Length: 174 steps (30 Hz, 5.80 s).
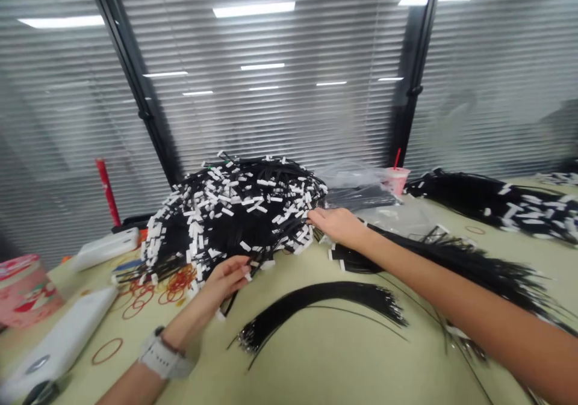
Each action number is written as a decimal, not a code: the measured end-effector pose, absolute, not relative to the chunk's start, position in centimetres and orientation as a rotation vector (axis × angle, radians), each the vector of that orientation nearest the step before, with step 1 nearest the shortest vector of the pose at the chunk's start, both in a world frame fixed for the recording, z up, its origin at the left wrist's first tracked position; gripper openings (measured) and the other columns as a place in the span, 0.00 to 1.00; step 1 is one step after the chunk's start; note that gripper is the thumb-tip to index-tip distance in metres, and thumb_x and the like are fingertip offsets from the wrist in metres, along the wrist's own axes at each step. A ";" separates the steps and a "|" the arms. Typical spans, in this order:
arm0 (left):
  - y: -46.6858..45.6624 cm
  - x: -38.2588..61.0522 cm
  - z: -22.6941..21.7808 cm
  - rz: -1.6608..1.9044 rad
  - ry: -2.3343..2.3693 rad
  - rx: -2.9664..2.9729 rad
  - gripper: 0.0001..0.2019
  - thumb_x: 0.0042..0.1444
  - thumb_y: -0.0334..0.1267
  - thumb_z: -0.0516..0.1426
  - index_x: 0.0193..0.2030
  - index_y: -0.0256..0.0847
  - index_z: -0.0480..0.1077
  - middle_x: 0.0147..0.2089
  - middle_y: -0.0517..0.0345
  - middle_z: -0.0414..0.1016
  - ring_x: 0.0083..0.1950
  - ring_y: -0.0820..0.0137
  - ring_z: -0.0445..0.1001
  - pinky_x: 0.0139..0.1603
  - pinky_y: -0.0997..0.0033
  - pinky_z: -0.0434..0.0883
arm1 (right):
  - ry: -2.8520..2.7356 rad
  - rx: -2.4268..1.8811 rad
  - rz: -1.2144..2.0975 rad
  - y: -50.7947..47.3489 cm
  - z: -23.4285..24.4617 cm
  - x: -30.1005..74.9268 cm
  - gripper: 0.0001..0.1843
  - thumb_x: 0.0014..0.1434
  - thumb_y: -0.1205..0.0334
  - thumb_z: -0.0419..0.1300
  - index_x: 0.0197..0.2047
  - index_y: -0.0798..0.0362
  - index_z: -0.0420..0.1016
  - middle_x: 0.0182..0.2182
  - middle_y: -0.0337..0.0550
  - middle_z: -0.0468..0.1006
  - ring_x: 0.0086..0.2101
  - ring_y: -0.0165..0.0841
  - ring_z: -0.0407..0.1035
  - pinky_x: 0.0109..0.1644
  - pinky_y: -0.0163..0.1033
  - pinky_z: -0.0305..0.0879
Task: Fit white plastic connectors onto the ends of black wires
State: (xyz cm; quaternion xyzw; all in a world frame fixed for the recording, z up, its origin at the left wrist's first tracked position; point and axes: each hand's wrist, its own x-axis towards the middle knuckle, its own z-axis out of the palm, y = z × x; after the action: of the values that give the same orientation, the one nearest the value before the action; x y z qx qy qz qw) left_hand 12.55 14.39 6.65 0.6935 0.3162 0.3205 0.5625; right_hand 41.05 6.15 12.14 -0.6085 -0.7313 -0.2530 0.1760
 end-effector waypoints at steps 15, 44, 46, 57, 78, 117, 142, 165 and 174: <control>13.5 12.7 4.9 0.855 0.885 2.172 0.15 0.52 0.27 0.51 0.44 0.37 0.74 0.40 0.49 0.72 0.42 0.64 0.69 0.48 0.63 0.64 | -2.550 -1.284 -0.496 2.8 6.8 29.8 0.05 0.57 0.62 0.57 0.34 0.56 0.69 0.35 0.47 0.69 0.36 0.36 0.64 0.39 0.39 0.64; 13.6 12.9 4.6 0.876 0.741 1.729 0.08 0.47 0.29 0.59 0.37 0.36 0.68 0.36 0.51 0.79 0.39 0.66 0.77 0.41 0.67 0.71 | -1.623 -1.355 0.575 6.9 3.0 30.0 0.09 0.57 0.61 0.53 0.34 0.55 0.73 0.31 0.41 0.76 0.32 0.33 0.69 0.36 0.38 0.66; 13.8 13.0 4.6 0.858 0.770 1.684 0.10 0.46 0.30 0.60 0.37 0.36 0.69 0.35 0.51 0.79 0.37 0.66 0.77 0.40 0.66 0.71 | -1.654 -1.368 0.570 6.6 3.0 29.9 0.09 0.57 0.61 0.53 0.31 0.54 0.72 0.27 0.39 0.75 0.29 0.32 0.68 0.33 0.37 0.65; 14.3 13.1 5.4 0.748 0.881 1.534 0.13 0.40 0.31 0.64 0.34 0.36 0.68 0.25 0.59 0.78 0.28 0.69 0.76 0.31 0.71 0.70 | -1.844 -1.333 0.325 4.9 2.9 29.3 0.08 0.60 0.65 0.52 0.32 0.53 0.71 0.29 0.41 0.72 0.33 0.32 0.67 0.38 0.36 0.64; 13.9 12.5 5.0 0.705 0.843 1.560 0.14 0.46 0.30 0.60 0.42 0.35 0.70 0.38 0.51 0.80 0.41 0.65 0.77 0.48 0.61 0.70 | -1.717 -1.401 0.371 4.9 2.9 29.9 0.08 0.59 0.66 0.51 0.29 0.54 0.68 0.27 0.41 0.72 0.30 0.31 0.67 0.34 0.36 0.63; 13.5 12.1 5.5 0.453 0.806 1.520 0.12 0.50 0.30 0.60 0.43 0.35 0.71 0.42 0.49 0.78 0.45 0.64 0.75 0.51 0.60 0.68 | -1.876 -1.389 0.248 5.0 2.7 30.2 0.09 0.59 0.66 0.50 0.30 0.55 0.68 0.26 0.41 0.70 0.27 0.29 0.64 0.30 0.34 0.59; 13.6 12.0 5.7 0.435 0.798 1.515 0.11 0.50 0.31 0.60 0.42 0.36 0.71 0.39 0.51 0.79 0.45 0.65 0.75 0.50 0.62 0.67 | -1.880 -1.381 0.236 4.9 2.6 30.1 0.09 0.57 0.68 0.50 0.29 0.57 0.69 0.26 0.41 0.70 0.27 0.28 0.64 0.31 0.34 0.59; 12.6 12.4 5.9 0.524 0.776 1.428 0.11 0.47 0.30 0.61 0.40 0.37 0.71 0.37 0.53 0.80 0.41 0.66 0.76 0.48 0.64 0.68 | -1.899 -1.309 0.125 4.9 2.8 29.9 0.10 0.60 0.68 0.47 0.31 0.55 0.67 0.26 0.42 0.70 0.28 0.30 0.64 0.32 0.35 0.61; 12.0 12.6 6.6 0.508 0.757 1.428 0.11 0.48 0.31 0.61 0.40 0.35 0.71 0.36 0.52 0.79 0.40 0.67 0.76 0.47 0.65 0.68 | -1.901 -1.306 0.110 4.8 2.5 30.0 0.10 0.62 0.66 0.46 0.32 0.55 0.64 0.27 0.42 0.68 0.29 0.30 0.63 0.33 0.35 0.61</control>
State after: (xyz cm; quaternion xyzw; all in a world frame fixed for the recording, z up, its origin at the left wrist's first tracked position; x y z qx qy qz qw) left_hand 12.63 11.97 6.56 0.6315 0.3346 0.2248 0.6623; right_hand 29.96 4.80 2.46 -0.5173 -0.7531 0.0434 0.4042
